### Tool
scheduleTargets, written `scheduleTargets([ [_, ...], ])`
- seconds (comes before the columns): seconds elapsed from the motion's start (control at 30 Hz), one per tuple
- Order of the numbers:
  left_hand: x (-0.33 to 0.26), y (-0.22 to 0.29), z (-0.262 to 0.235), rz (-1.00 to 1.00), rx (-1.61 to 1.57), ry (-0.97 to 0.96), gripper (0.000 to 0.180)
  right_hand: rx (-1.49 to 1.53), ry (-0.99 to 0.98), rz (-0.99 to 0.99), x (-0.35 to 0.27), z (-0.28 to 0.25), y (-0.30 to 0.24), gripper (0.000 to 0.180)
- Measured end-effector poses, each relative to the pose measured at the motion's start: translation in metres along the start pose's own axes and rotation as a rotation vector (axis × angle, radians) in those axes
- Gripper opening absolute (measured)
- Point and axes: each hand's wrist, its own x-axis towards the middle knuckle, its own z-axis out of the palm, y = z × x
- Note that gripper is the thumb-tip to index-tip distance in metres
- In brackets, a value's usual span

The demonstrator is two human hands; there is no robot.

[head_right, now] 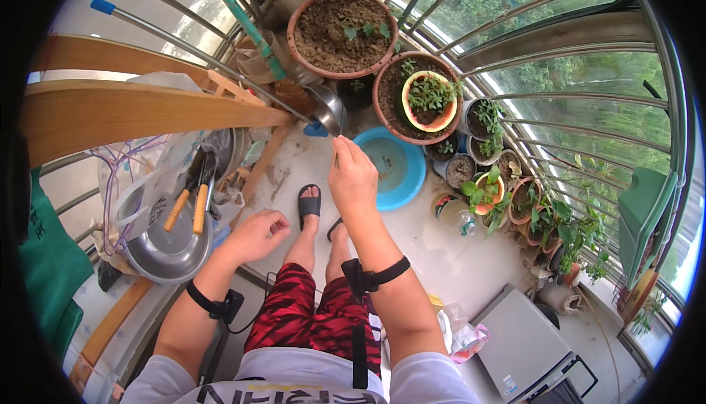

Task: The person uses a pair of chopsticks to pull small weeds or debris from the soil of several potted plants on a balcony, then places the debris into a blue bucket on the floor.

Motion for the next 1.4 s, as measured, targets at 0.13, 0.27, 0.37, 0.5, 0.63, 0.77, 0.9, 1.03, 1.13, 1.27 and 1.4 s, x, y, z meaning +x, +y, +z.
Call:
scheduleTargets([
  [0.13, -0.001, -0.002, 0.001, -0.005, 0.014, -0.011, 0.02, 0.005, -0.042, -0.019, 0.004, 0.004, -0.004, 0.021],
  [0.27, -0.002, -0.002, 0.001, -0.012, 0.002, -0.006, 0.02, 0.019, -0.006, -0.015, 0.005, 0.005, -0.007, 0.019],
  [0.37, -0.002, -0.001, 0.002, 0.007, 0.022, -0.006, 0.02, -0.002, -0.011, 0.025, 0.002, 0.004, -0.007, 0.017],
  [0.5, -0.002, 0.0, 0.0, -0.029, -0.016, -0.013, 0.02, -0.007, 0.013, 0.01, -0.004, -0.001, -0.007, 0.017],
  [0.63, 0.0, 0.001, -0.002, -0.043, -0.019, -0.021, 0.02, -0.016, 0.032, 0.023, -0.012, -0.002, -0.005, 0.018],
  [0.77, 0.002, 0.002, -0.002, -0.013, -0.009, -0.013, 0.021, 0.003, 0.021, 0.023, -0.013, 0.01, 0.003, 0.017],
  [0.9, 0.003, 0.006, -0.002, -0.053, -0.014, -0.041, 0.021, -0.019, -0.034, 0.051, 0.009, 0.037, 0.026, 0.016],
  [1.03, 0.001, 0.01, -0.002, -0.005, -0.013, -0.021, 0.022, -0.053, -0.08, 0.073, 0.017, 0.053, 0.041, 0.012],
  [1.13, -0.001, 0.008, -0.003, -0.023, -0.027, -0.01, 0.022, -0.031, -0.024, 0.082, 0.013, 0.055, 0.043, 0.011],
  [1.27, 0.0, 0.004, -0.002, -0.067, 0.012, -0.06, 0.023, 0.027, 0.014, 0.18, 0.025, 0.055, 0.046, 0.01],
  [1.4, -0.004, 0.005, -0.004, -0.092, -0.021, -0.053, 0.024, 0.039, 0.062, 0.037, 0.046, 0.038, 0.041, 0.008],
])
